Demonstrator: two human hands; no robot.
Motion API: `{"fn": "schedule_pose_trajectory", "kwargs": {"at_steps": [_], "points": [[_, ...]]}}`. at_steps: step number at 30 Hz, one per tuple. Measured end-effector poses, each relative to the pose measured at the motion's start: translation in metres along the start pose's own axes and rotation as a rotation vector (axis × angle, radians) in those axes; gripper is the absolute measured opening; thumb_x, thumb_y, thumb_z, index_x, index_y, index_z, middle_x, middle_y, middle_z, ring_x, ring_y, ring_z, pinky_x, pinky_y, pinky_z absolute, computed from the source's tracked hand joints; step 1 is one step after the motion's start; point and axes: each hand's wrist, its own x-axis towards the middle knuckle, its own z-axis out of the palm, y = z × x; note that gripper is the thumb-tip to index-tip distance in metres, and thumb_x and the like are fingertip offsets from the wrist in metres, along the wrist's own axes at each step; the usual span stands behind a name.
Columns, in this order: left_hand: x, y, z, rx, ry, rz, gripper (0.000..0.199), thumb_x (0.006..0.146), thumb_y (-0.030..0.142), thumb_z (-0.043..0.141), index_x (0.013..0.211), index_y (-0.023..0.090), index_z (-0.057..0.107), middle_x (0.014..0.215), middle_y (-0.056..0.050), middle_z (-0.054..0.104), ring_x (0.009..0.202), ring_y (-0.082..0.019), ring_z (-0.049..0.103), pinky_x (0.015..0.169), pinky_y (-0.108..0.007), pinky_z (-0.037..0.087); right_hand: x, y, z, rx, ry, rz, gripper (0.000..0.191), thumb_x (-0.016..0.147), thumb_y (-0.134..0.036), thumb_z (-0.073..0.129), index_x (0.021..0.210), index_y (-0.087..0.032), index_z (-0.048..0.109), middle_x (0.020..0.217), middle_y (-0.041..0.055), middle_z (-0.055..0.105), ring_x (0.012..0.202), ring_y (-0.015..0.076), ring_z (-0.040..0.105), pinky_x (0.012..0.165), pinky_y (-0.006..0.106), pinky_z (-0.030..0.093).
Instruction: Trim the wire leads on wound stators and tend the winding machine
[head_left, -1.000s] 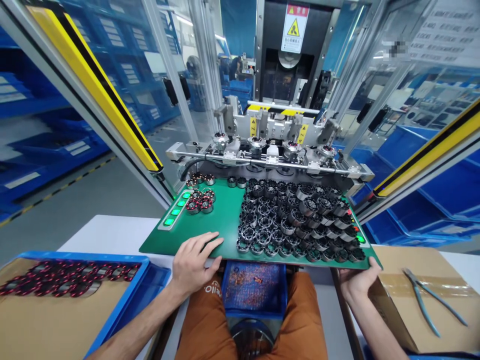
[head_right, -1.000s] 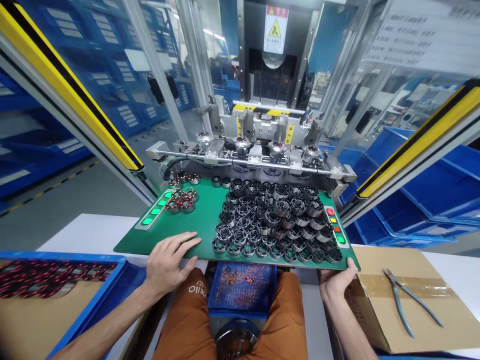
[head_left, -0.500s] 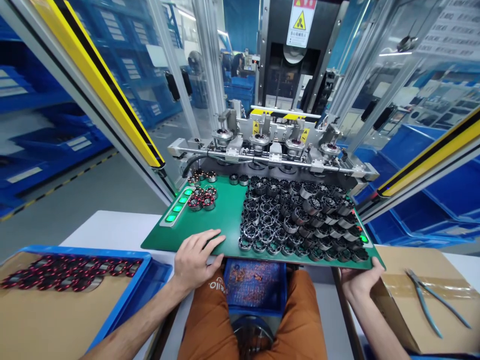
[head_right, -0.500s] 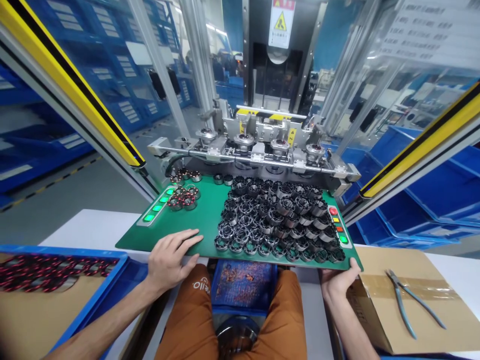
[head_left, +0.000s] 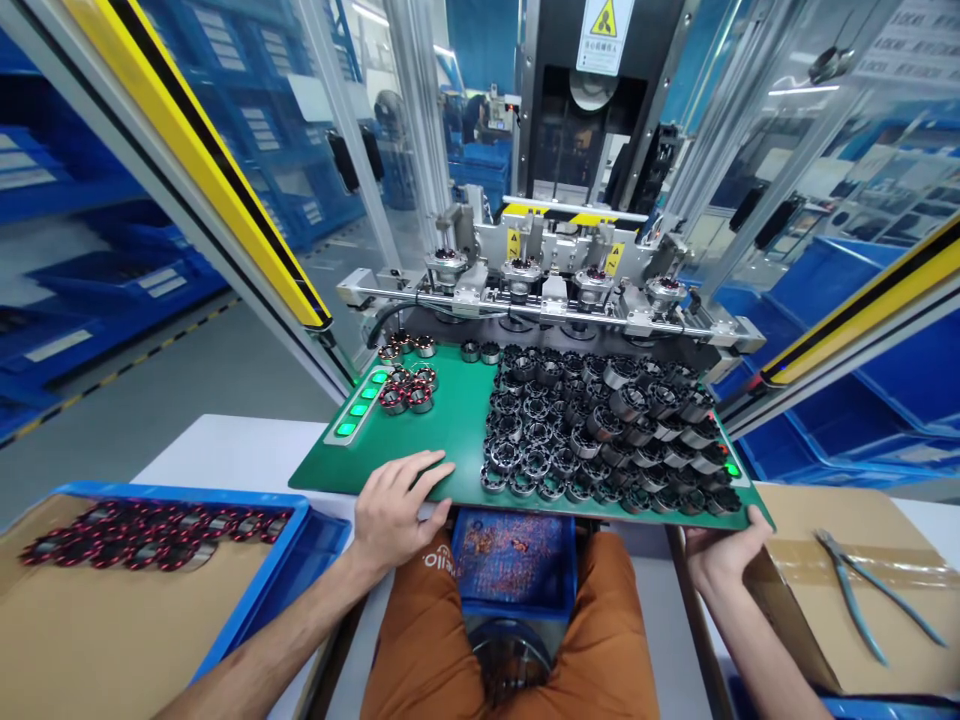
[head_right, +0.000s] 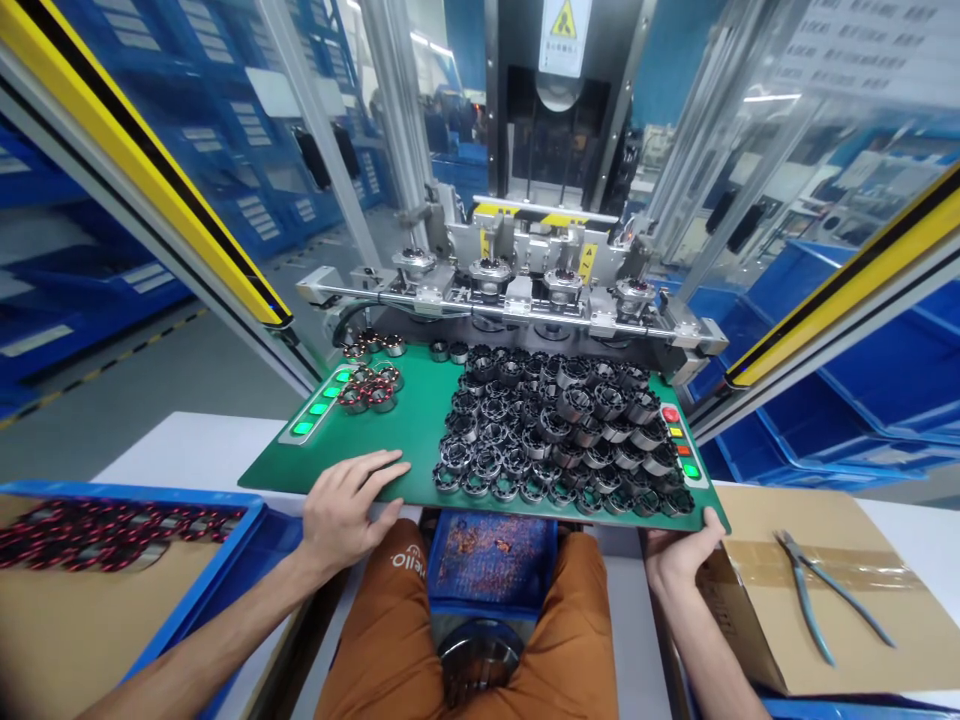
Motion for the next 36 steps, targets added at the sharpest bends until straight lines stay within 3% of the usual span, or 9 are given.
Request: {"fn": "schedule_pose_trajectory", "kwargs": {"at_steps": [3, 9, 16, 25, 31, 36], "points": [[0.0002, -0.0001, -0.0004, -0.001, 0.002, -0.001, 0.031, 0.117, 0.041, 0.053, 0.133, 0.022, 0.071, 0.133, -0.01, 0.08, 0.12, -0.029, 0.074, 0.1, -0.043, 0.052, 0.0021, 0.0011, -0.0017, 0.001, 0.0, -0.004, 0.061, 0.083, -0.058, 0.06, 0.129, -0.023, 0.078, 0.126, 0.0048, 0.08, 0.082, 0.0178, 0.064, 0.058, 0.027, 0.053], [-0.0008, -0.0009, -0.0006, -0.006, -0.011, -0.009, 0.032, 0.116, 0.041, 0.053, 0.133, 0.022, 0.071, 0.134, -0.01, 0.08, 0.12, -0.029, 0.073, 0.1, -0.044, 0.052, 0.009, 0.004, -0.0071, -0.048, 0.028, -0.012, 0.061, 0.082, -0.063, 0.06, 0.122, -0.021, 0.078, 0.11, 0.0043, 0.08, 0.063, 0.0134, 0.046, 0.047, 0.025, 0.038], [-0.0002, -0.0011, -0.0004, -0.004, -0.005, 0.006, 0.032, 0.116, 0.041, 0.053, 0.133, 0.021, 0.072, 0.133, -0.011, 0.08, 0.12, -0.03, 0.073, 0.1, -0.045, 0.052, 0.0047, 0.0032, -0.0032, -0.033, 0.007, -0.032, 0.062, 0.08, -0.063, 0.065, 0.126, -0.023, 0.075, 0.116, 0.0049, 0.079, 0.079, 0.0196, 0.061, 0.063, 0.032, 0.051], [0.0005, -0.0008, -0.0011, -0.001, -0.004, 0.003, 0.03, 0.115, 0.04, 0.054, 0.133, 0.021, 0.071, 0.133, -0.011, 0.08, 0.12, -0.03, 0.073, 0.1, -0.044, 0.052, 0.0008, 0.0012, -0.0005, -0.012, 0.006, -0.013, 0.058, 0.086, -0.059, 0.06, 0.127, -0.023, 0.077, 0.127, 0.0056, 0.08, 0.091, 0.0203, 0.068, 0.062, 0.028, 0.055], [0.0003, -0.0013, -0.0006, 0.008, -0.007, 0.006, 0.031, 0.116, 0.041, 0.053, 0.133, 0.022, 0.071, 0.133, -0.011, 0.08, 0.12, -0.03, 0.073, 0.1, -0.044, 0.052, 0.0051, 0.0042, -0.0051, 0.013, 0.011, 0.0, 0.059, 0.085, -0.059, 0.064, 0.131, -0.024, 0.076, 0.12, 0.004, 0.08, 0.081, 0.0183, 0.065, 0.063, 0.03, 0.057], [0.0016, -0.0013, -0.0014, 0.019, -0.006, 0.024, 0.031, 0.118, 0.041, 0.051, 0.134, 0.021, 0.069, 0.132, -0.011, 0.08, 0.119, -0.03, 0.072, 0.099, -0.044, 0.052, 0.0059, 0.0053, -0.0048, 0.023, 0.022, -0.014, 0.061, 0.085, -0.057, 0.064, 0.133, -0.022, 0.077, 0.125, 0.0054, 0.081, 0.085, 0.0185, 0.068, 0.063, 0.029, 0.058]]}}
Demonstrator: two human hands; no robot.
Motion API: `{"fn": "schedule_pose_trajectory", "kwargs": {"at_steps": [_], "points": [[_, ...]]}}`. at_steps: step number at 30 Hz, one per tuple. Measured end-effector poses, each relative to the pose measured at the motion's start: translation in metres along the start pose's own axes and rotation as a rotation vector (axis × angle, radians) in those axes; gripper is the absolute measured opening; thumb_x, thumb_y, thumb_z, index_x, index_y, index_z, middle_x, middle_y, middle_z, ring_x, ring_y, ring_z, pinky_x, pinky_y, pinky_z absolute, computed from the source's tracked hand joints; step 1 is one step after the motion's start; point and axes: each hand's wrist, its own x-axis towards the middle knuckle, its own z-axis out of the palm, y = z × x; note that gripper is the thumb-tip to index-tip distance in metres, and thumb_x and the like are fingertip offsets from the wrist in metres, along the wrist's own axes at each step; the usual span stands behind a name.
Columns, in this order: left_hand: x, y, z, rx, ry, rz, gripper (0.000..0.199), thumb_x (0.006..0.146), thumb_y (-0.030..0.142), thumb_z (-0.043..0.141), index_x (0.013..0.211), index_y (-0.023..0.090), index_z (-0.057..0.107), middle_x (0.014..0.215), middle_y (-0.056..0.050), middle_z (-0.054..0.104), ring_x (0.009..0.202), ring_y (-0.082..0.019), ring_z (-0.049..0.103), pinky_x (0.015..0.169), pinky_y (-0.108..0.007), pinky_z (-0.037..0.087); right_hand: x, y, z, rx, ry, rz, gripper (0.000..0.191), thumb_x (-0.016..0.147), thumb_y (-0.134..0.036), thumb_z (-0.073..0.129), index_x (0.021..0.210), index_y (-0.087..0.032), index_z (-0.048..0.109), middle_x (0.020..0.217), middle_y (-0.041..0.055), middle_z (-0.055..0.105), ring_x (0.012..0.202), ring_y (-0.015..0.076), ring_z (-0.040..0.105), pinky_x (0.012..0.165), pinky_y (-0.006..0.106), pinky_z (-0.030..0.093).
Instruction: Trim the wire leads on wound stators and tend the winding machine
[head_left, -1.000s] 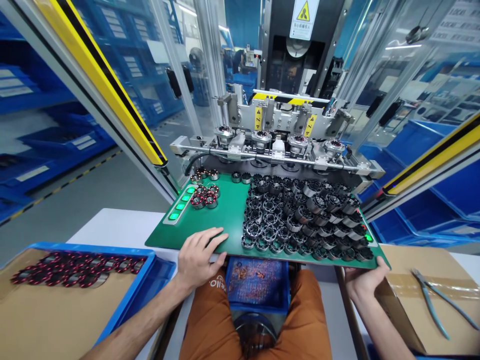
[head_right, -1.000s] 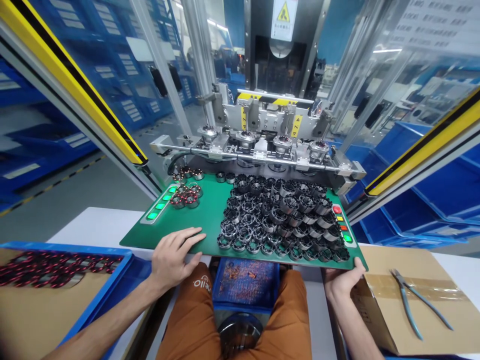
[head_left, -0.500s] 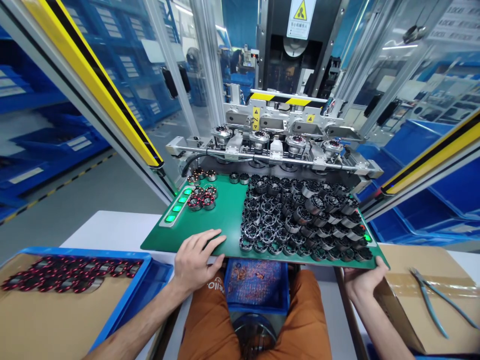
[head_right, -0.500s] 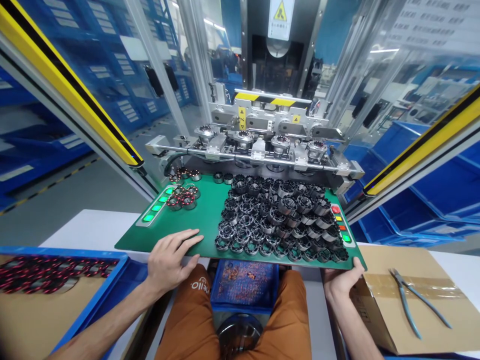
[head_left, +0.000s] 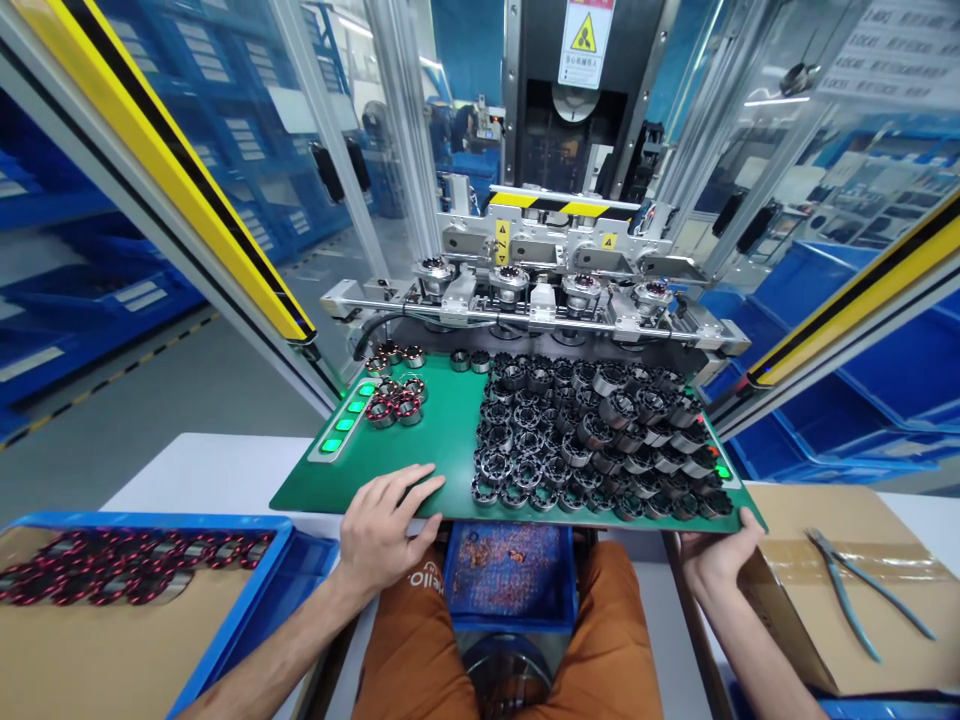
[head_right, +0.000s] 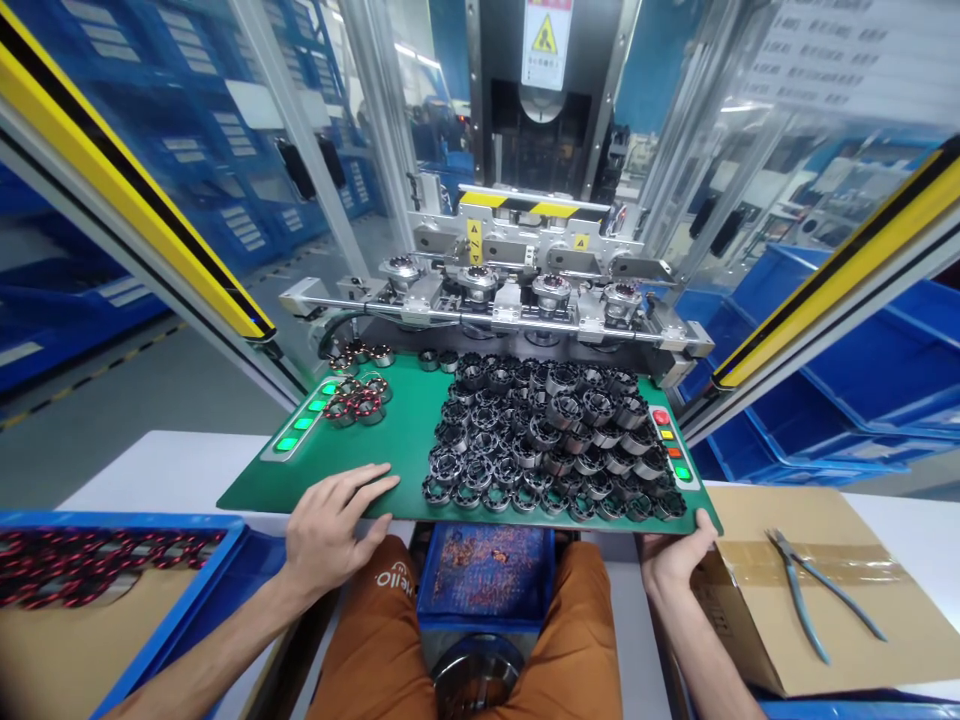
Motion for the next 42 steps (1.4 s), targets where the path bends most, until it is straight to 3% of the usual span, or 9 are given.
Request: {"fn": "schedule_pose_trajectory", "kwargs": {"at_steps": [9, 22, 29, 42], "points": [[0.0005, -0.0004, 0.0001, -0.003, 0.003, 0.012, 0.032, 0.118, 0.04, 0.051, 0.134, 0.02, 0.069, 0.133, -0.012, 0.079, 0.119, -0.03, 0.071, 0.099, -0.045, 0.051, -0.001, -0.0021, 0.0005, -0.002, 0.018, 0.02, 0.056, 0.081, -0.058, 0.067, 0.122, -0.021, 0.078, 0.107, 0.0034, 0.081, 0.072, 0.0162, 0.06, 0.058, 0.029, 0.056], [-0.0004, -0.0013, 0.0003, -0.013, -0.002, 0.011, 0.032, 0.118, 0.039, 0.051, 0.135, 0.02, 0.07, 0.133, -0.011, 0.079, 0.121, -0.03, 0.07, 0.1, -0.044, 0.05, -0.0034, -0.0034, 0.0027, -0.031, 0.011, 0.009, 0.06, 0.083, -0.059, 0.063, 0.125, -0.02, 0.079, 0.123, 0.0075, 0.083, 0.096, 0.022, 0.073, 0.063, 0.028, 0.057], [0.0002, -0.0012, -0.0003, -0.012, -0.003, 0.014, 0.031, 0.118, 0.039, 0.051, 0.134, 0.02, 0.07, 0.133, -0.011, 0.079, 0.121, -0.03, 0.071, 0.1, -0.044, 0.051, -0.0003, -0.0014, -0.0013, -0.015, 0.03, 0.025, 0.063, 0.08, -0.059, 0.067, 0.13, -0.022, 0.078, 0.12, 0.0042, 0.082, 0.072, 0.0159, 0.061, 0.059, 0.03, 0.054], [-0.0017, -0.0016, 0.0011, -0.012, 0.0, 0.001, 0.032, 0.118, 0.04, 0.051, 0.135, 0.021, 0.07, 0.134, -0.011, 0.079, 0.121, -0.03, 0.071, 0.1, -0.044, 0.051, -0.0046, -0.004, 0.0047, 0.021, 0.043, 0.025, 0.057, 0.087, -0.052, 0.061, 0.133, -0.024, 0.076, 0.125, 0.003, 0.081, 0.08, 0.0162, 0.066, 0.06, 0.026, 0.054]]}}
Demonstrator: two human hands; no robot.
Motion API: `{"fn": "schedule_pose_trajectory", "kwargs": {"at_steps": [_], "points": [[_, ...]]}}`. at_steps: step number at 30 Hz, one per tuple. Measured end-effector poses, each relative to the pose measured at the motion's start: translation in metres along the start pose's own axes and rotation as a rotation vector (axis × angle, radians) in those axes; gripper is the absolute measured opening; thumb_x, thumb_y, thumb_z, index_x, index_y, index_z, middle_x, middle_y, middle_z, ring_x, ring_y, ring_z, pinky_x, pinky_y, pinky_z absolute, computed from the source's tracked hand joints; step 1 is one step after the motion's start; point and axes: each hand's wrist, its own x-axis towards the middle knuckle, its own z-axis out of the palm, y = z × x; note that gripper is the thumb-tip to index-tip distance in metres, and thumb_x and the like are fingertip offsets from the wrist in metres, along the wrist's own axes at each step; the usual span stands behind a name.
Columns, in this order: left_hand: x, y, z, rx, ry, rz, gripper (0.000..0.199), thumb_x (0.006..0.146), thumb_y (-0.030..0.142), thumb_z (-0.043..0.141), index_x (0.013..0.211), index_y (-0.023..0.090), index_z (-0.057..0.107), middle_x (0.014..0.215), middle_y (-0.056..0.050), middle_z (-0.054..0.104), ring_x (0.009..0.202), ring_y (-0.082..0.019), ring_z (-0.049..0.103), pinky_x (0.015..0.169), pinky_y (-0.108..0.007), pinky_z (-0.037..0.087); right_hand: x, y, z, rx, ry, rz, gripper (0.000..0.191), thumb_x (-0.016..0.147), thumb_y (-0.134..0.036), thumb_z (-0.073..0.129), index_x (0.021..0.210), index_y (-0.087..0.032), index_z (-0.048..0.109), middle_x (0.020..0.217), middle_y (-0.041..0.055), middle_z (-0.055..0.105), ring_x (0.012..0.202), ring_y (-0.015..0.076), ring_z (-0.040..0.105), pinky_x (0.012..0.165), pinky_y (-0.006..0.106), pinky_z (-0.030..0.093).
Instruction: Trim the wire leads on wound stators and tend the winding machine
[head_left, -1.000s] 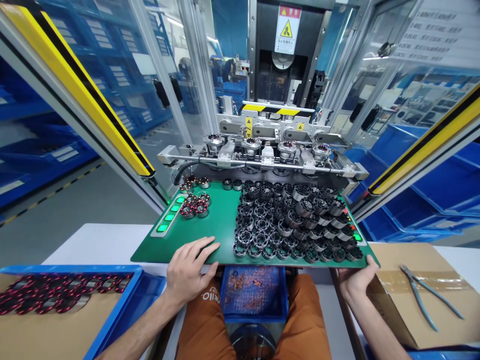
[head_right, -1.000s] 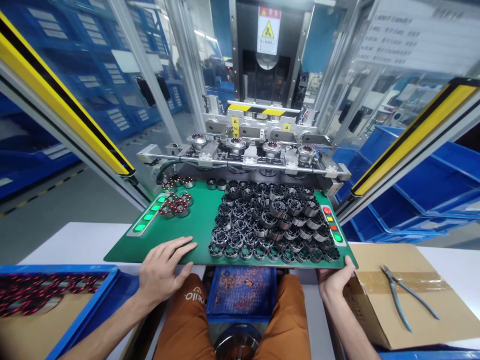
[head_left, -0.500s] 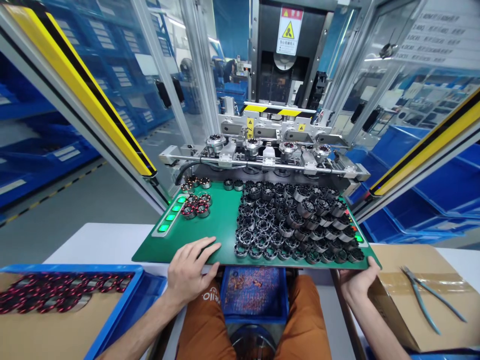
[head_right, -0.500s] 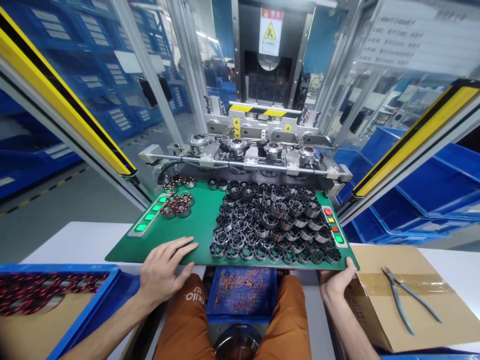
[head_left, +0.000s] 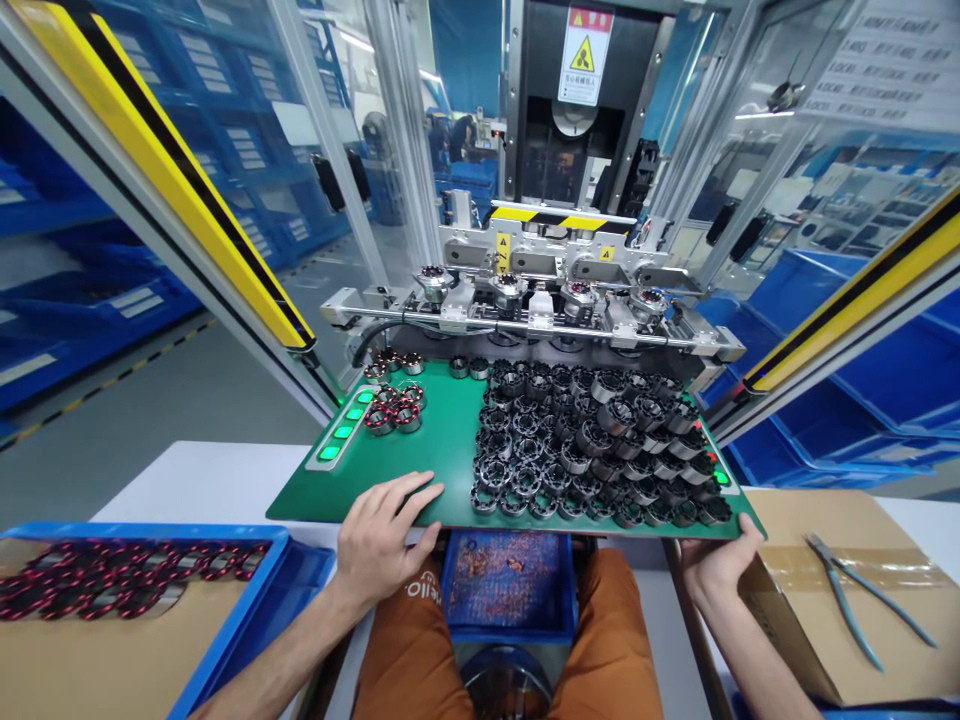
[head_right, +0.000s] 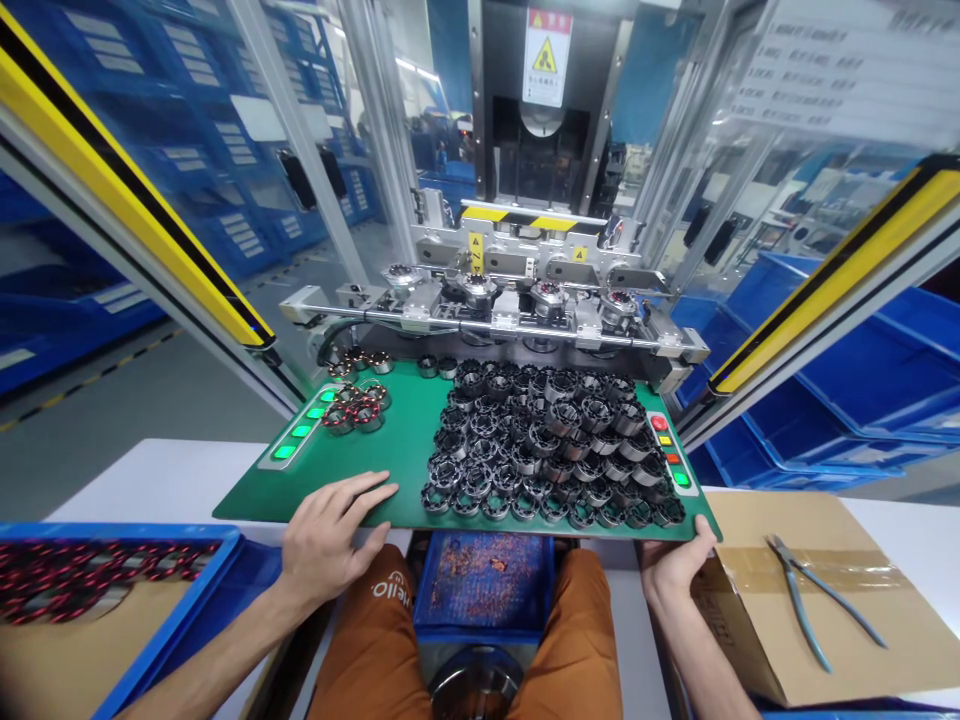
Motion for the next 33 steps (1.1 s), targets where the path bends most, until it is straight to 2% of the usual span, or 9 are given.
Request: {"fn": "schedule_pose_trajectory", "kwargs": {"at_steps": [8, 16, 22, 28, 33], "points": [[0.0001, 0.0005, -0.0005, 0.001, 0.002, -0.004, 0.031, 0.118, 0.04, 0.051, 0.134, 0.021, 0.07, 0.133, -0.01, 0.079, 0.121, -0.029, 0.071, 0.101, -0.044, 0.051, -0.0021, -0.0015, 0.003, 0.0, -0.008, -0.003, 0.053, 0.086, -0.052, 0.058, 0.127, -0.023, 0.078, 0.123, 0.0024, 0.081, 0.086, 0.0167, 0.067, 0.063, 0.026, 0.057], [0.0009, 0.0011, -0.0009, -0.002, 0.001, -0.002, 0.031, 0.118, 0.039, 0.052, 0.134, 0.02, 0.07, 0.134, -0.011, 0.079, 0.121, -0.03, 0.071, 0.1, -0.045, 0.051, 0.0004, -0.0022, -0.0011, -0.012, -0.01, 0.01, 0.05, 0.081, -0.053, 0.062, 0.118, -0.023, 0.077, 0.106, 0.001, 0.078, 0.073, 0.0161, 0.059, 0.054, 0.026, 0.049], [0.0001, 0.0009, -0.0008, -0.011, -0.001, -0.015, 0.03, 0.117, 0.039, 0.053, 0.134, 0.021, 0.07, 0.134, -0.01, 0.08, 0.121, -0.029, 0.072, 0.101, -0.044, 0.051, 0.0025, 0.0003, -0.0036, -0.019, -0.019, -0.001, 0.049, 0.08, -0.055, 0.065, 0.116, -0.024, 0.076, 0.102, 0.0, 0.076, 0.07, 0.0155, 0.054, 0.057, 0.028, 0.052], [0.0001, 0.0008, -0.0009, -0.014, -0.004, -0.015, 0.03, 0.116, 0.038, 0.055, 0.134, 0.021, 0.071, 0.134, -0.011, 0.08, 0.121, -0.03, 0.073, 0.101, -0.045, 0.051, -0.0007, -0.0012, -0.0008, -0.027, -0.024, -0.008, 0.051, 0.077, -0.056, 0.067, 0.116, -0.023, 0.074, 0.109, 0.0023, 0.077, 0.082, 0.0187, 0.063, 0.062, 0.029, 0.054], [0.0012, 0.0012, -0.0015, -0.004, 0.0, -0.004, 0.031, 0.117, 0.038, 0.053, 0.134, 0.02, 0.07, 0.133, -0.012, 0.079, 0.121, -0.031, 0.071, 0.101, -0.045, 0.051, -0.0036, -0.0032, 0.0013, -0.039, -0.013, 0.012, 0.051, 0.075, -0.056, 0.067, 0.114, -0.024, 0.076, 0.108, 0.0023, 0.078, 0.083, 0.0196, 0.064, 0.059, 0.029, 0.053]]}}
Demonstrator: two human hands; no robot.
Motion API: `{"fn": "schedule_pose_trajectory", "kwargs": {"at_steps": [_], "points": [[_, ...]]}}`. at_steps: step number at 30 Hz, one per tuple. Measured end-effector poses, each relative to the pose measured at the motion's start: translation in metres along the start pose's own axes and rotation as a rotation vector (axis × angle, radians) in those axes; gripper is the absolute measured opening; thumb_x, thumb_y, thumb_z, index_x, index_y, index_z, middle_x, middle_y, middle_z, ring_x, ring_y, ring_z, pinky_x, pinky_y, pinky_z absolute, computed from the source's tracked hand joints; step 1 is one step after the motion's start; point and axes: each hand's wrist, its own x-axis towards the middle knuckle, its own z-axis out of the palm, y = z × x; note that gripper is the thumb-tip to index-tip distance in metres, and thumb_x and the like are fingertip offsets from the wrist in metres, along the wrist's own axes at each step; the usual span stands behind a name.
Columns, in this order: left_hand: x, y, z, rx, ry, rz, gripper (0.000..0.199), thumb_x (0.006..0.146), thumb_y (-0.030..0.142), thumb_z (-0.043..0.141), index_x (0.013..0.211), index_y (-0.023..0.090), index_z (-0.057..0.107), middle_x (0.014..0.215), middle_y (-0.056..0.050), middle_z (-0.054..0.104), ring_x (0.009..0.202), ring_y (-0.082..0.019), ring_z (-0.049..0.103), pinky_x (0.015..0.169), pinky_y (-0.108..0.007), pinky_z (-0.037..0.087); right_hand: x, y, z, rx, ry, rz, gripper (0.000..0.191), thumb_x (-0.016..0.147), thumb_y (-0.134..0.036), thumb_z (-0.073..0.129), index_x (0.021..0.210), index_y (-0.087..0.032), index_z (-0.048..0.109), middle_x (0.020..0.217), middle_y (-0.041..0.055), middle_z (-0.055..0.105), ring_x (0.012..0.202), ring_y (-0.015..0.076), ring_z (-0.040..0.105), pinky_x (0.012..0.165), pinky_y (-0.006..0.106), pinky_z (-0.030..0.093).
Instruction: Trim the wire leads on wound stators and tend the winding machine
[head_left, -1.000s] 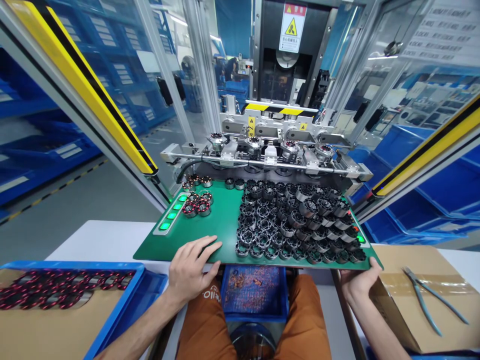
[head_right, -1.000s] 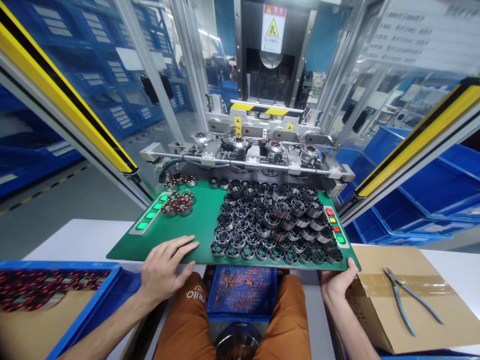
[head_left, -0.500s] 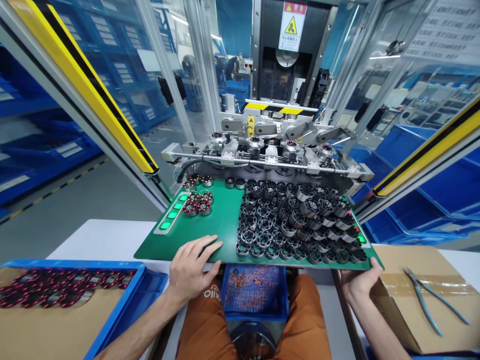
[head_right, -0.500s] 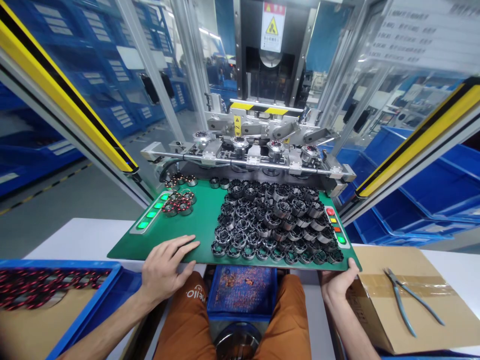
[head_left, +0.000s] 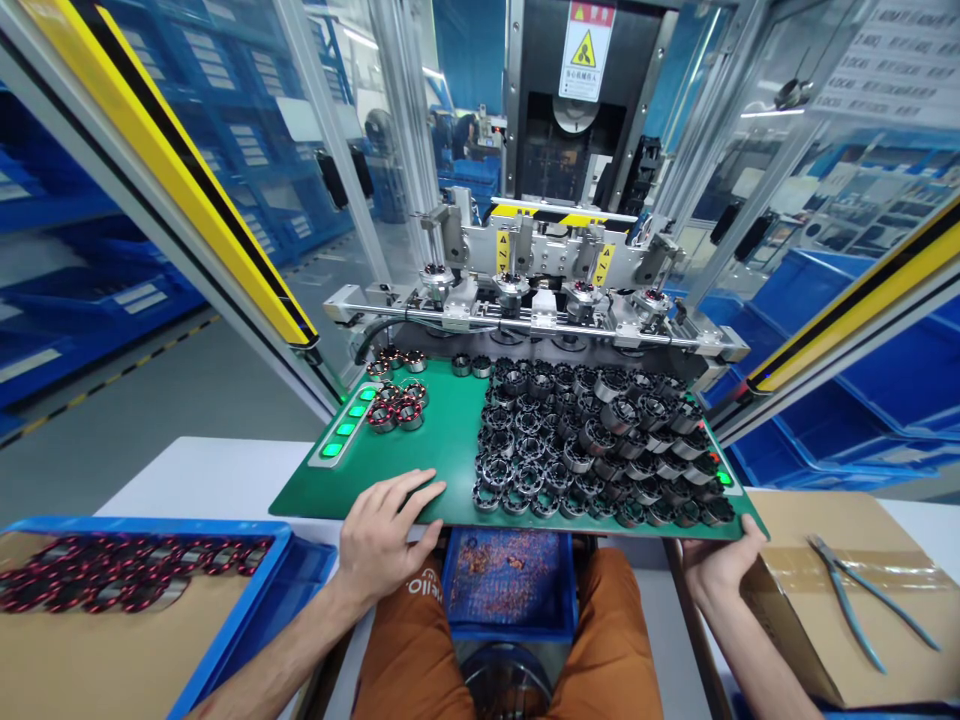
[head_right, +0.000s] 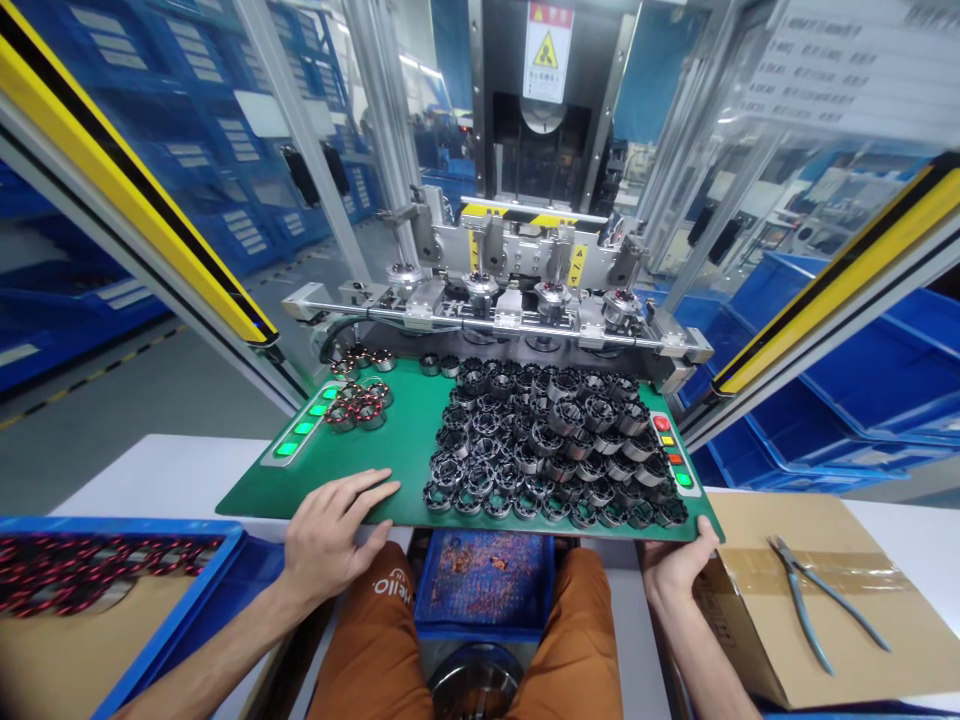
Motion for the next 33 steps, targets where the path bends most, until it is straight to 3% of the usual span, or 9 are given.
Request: {"fn": "schedule_pose_trajectory", "kwargs": {"at_steps": [5, 15, 22, 27, 33], "points": [[0.0004, 0.0001, -0.0006, 0.003, -0.004, 0.005, 0.03, 0.117, 0.038, 0.052, 0.134, 0.02, 0.07, 0.133, -0.012, 0.079, 0.121, -0.03, 0.071, 0.1, -0.045, 0.051, -0.001, -0.0005, 0.0011, -0.013, 0.002, -0.016, 0.054, 0.078, -0.056, 0.065, 0.118, -0.022, 0.077, 0.116, 0.0043, 0.08, 0.09, 0.0212, 0.067, 0.061, 0.029, 0.054], [-0.0006, -0.0003, 0.0003, 0.003, 0.001, -0.01, 0.03, 0.116, 0.04, 0.053, 0.134, 0.022, 0.071, 0.134, -0.01, 0.08, 0.121, -0.029, 0.073, 0.101, -0.043, 0.051, 0.0055, 0.0033, -0.0037, 0.002, -0.004, -0.005, 0.057, 0.077, -0.058, 0.068, 0.121, -0.023, 0.075, 0.111, 0.0016, 0.078, 0.08, 0.0182, 0.061, 0.064, 0.031, 0.054], [-0.0011, -0.0005, 0.0002, -0.01, 0.0, -0.02, 0.03, 0.116, 0.04, 0.055, 0.134, 0.023, 0.071, 0.133, -0.01, 0.08, 0.121, -0.029, 0.073, 0.101, -0.043, 0.052, 0.0031, 0.003, -0.0015, 0.0, 0.001, -0.015, 0.055, 0.082, -0.054, 0.062, 0.124, -0.022, 0.077, 0.119, 0.0037, 0.08, 0.084, 0.0186, 0.065, 0.064, 0.029, 0.055], [-0.0005, -0.0002, -0.0004, -0.001, 0.0, -0.005, 0.03, 0.116, 0.038, 0.053, 0.134, 0.021, 0.071, 0.133, -0.01, 0.08, 0.121, -0.029, 0.072, 0.1, -0.043, 0.051, 0.0068, 0.0057, -0.0052, 0.001, 0.004, -0.021, 0.051, 0.081, -0.057, 0.066, 0.118, -0.023, 0.076, 0.108, 0.0028, 0.079, 0.08, 0.019, 0.063, 0.066, 0.032, 0.058], [-0.0007, -0.0001, -0.0002, -0.015, 0.0, -0.017, 0.03, 0.115, 0.038, 0.055, 0.133, 0.022, 0.072, 0.134, -0.01, 0.08, 0.121, -0.029, 0.073, 0.101, -0.043, 0.052, 0.0075, 0.0043, -0.0039, 0.019, 0.02, 0.014, 0.047, 0.083, -0.053, 0.062, 0.117, -0.024, 0.076, 0.106, 0.0003, 0.078, 0.077, 0.0167, 0.061, 0.061, 0.028, 0.055]]}}
